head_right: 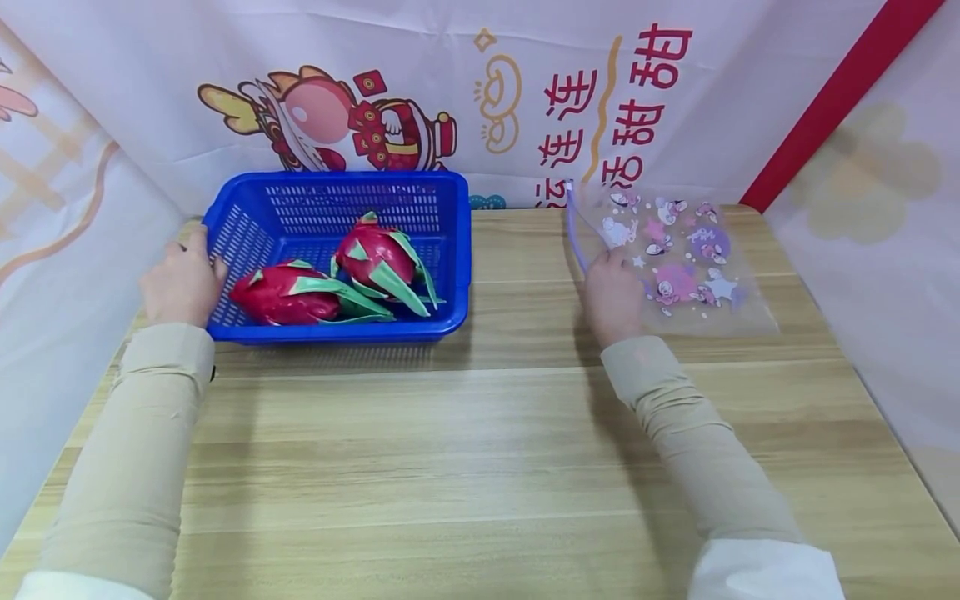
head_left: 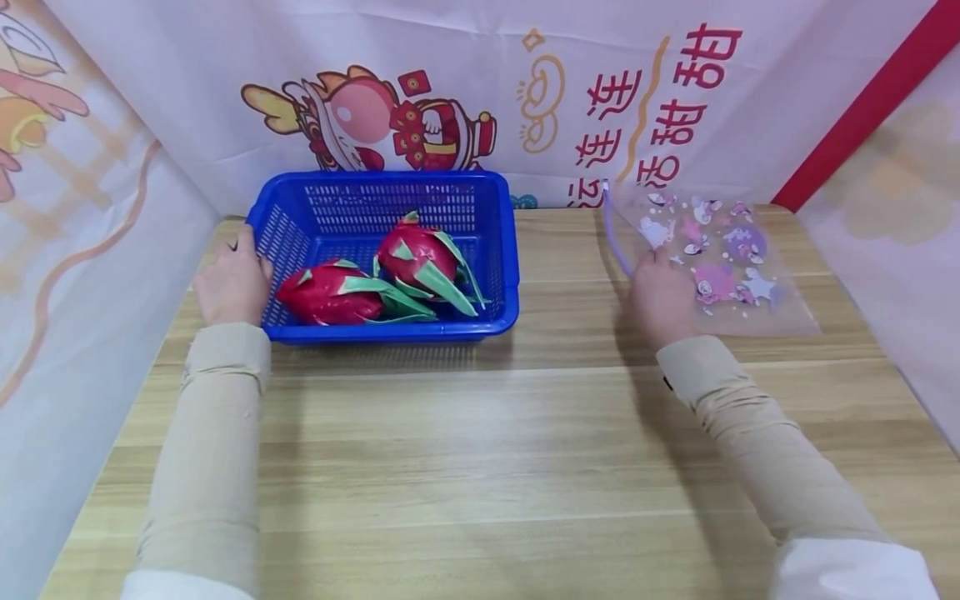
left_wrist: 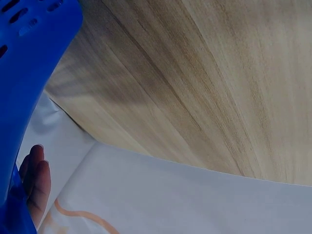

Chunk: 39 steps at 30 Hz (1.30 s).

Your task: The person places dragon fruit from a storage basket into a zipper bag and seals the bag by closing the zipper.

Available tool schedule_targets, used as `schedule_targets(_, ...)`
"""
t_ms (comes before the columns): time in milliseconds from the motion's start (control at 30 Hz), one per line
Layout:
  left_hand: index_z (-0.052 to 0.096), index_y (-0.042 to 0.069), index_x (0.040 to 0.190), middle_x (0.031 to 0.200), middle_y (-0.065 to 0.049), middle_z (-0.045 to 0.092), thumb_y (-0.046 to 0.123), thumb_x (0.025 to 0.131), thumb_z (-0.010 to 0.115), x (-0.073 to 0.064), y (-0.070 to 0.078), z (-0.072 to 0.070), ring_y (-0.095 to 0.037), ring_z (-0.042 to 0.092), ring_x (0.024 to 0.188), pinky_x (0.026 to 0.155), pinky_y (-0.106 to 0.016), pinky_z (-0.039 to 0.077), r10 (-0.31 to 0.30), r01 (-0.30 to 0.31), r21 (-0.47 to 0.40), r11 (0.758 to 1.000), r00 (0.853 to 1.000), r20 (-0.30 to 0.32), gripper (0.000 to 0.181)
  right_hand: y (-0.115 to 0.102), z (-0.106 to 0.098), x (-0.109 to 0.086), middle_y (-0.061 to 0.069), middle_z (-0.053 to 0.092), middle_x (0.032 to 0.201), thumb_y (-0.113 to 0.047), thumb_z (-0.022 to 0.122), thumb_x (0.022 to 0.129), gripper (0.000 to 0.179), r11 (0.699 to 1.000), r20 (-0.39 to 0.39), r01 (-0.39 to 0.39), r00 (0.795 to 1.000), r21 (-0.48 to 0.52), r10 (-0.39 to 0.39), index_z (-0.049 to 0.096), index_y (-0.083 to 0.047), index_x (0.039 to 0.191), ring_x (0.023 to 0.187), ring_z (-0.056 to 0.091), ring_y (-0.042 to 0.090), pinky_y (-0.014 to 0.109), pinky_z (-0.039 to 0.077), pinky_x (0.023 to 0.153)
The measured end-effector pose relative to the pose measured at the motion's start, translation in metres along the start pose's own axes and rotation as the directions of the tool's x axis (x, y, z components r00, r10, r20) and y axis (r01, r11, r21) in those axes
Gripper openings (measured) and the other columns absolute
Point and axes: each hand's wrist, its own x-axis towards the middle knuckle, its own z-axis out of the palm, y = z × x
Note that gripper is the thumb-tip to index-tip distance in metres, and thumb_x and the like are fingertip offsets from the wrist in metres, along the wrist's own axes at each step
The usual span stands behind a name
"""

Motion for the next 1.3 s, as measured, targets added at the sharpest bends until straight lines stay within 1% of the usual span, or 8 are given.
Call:
schedule_targets(100, 0.026, 0.004, 0.146, 0.121, -0.039, 0.046, 0.022, 0.099, 0.036, 0.001, 0.000, 0.001, -0.057, 0.056, 0.089, 0.072, -0.065, 0.047, -0.001, 0.001, 0.005, 1.000, 1.000, 0.007, 0.051, 0.002, -0.003, 0.000, 0.034, 0.041, 0.134, -0.013, 0.063, 0.083, 0.064, 0.995, 0.074, -0.038, 0.997, 0.096, 0.030, 0.037, 0.017, 0.133, 0.108, 0.052, 0.054, 0.062, 0.048, 0.086)
schedule_targets(200, 0.026, 0.004, 0.146, 0.121, -0.039, 0.046, 0.023, 0.099, 0.035, 0.002, -0.001, 0.001, -0.057, 0.056, 0.088, 0.071, -0.065, 0.047, 0.000, 0.000, 0.006, 1.000, 1.000, 0.005, 0.051, 0.003, -0.004, 0.000, 0.032, 0.009, 0.155, -0.010, 0.060, 0.082, 0.085, 0.979, 0.139, -0.085, 0.989, 0.183, 0.060, 0.011, 0.012, 0.148, 0.134, 0.023, 0.059, 0.069, 0.028, 0.105)
schedule_targets(300, 0.026, 0.004, 0.146, 0.120, -0.039, 0.046, 0.023, 0.099, 0.035, 0.002, -0.002, 0.002, -0.057, 0.056, 0.087, 0.071, -0.065, 0.047, 0.002, -0.002, 0.003, 1.000, 1.000, 0.000, 0.051, 0.004, -0.003, -0.001, 0.028, -0.011, 0.157, -0.006, 0.062, 0.078, 0.098, 0.968, 0.160, -0.117, 0.984, 0.222, 0.082, -0.004, 0.009, 0.149, 0.138, 0.001, 0.061, 0.071, 0.011, 0.110)
schedule_targets(500, 0.025, 0.005, 0.146, 0.122, -0.039, 0.045, 0.023, 0.099, 0.035, 0.002, 0.000, 0.001, -0.056, 0.056, 0.088, 0.072, -0.065, 0.047, 0.000, 0.000, 0.002, 1.000, 1.000, 0.007, 0.051, 0.004, -0.001, -0.001, 0.016, -0.031, 0.154, 0.007, 0.055, 0.073, 0.105, 0.938, 0.154, -0.163, 0.981, 0.305, 0.120, -0.018, 0.003, 0.148, 0.139, -0.012, 0.057, 0.068, 0.003, 0.112)
schedule_targets(800, 0.025, 0.003, 0.146, 0.125, -0.039, 0.043, 0.021, 0.099, 0.036, 0.002, -0.002, 0.003, -0.056, 0.054, 0.091, 0.073, -0.065, 0.045, 0.016, -0.016, -0.035, 0.999, 1.000, 0.001, 0.052, 0.004, 0.003, -0.002, 0.028, -0.031, 0.150, 0.002, 0.038, 0.085, 0.081, 0.917, 0.089, -0.111, 0.993, 0.382, 0.083, -0.016, 0.012, 0.145, 0.140, -0.012, 0.055, 0.059, 0.002, 0.116)
schedule_targets(967, 0.024, 0.002, 0.147, 0.126, -0.040, 0.042, 0.022, 0.099, 0.034, 0.000, -0.009, 0.002, -0.056, 0.054, 0.090, 0.071, -0.066, 0.046, 0.017, -0.017, -0.018, 1.000, 1.000, 0.018, 0.052, -0.002, 0.003, -0.003, 0.034, -0.039, 0.142, -0.004, 0.033, 0.091, 0.075, 0.927, 0.244, -0.130, 0.969, 0.353, 0.043, -0.020, 0.016, 0.141, 0.136, -0.012, 0.062, 0.063, 0.005, 0.114)
schedule_targets(1100, 0.024, 0.002, 0.147, 0.126, -0.040, 0.042, 0.023, 0.100, 0.033, -0.002, -0.010, 0.002, -0.057, 0.054, 0.089, 0.070, -0.065, 0.046, 0.012, -0.012, -0.013, 1.000, 1.000, 0.025, 0.053, -0.003, 0.001, -0.003, 0.032, -0.048, 0.135, -0.008, 0.042, 0.092, 0.086, 0.938, 0.356, -0.141, 0.934, 0.318, 0.019, -0.028, 0.014, 0.137, 0.135, -0.019, 0.059, 0.064, 0.012, 0.111)
schedule_targets(1300, 0.025, 0.003, 0.147, 0.126, -0.040, 0.042, 0.023, 0.099, 0.034, 0.000, -0.003, 0.001, -0.057, 0.054, 0.091, 0.072, -0.066, 0.046, 0.014, -0.014, -0.024, 1.000, 1.000, 0.013, 0.052, 0.004, -0.004, -0.003, 0.029, -0.035, 0.146, -0.020, 0.057, 0.090, 0.100, 0.954, 0.291, -0.094, 0.957, 0.284, 0.008, -0.023, 0.010, 0.142, 0.140, -0.022, 0.049, 0.059, 0.003, 0.116)
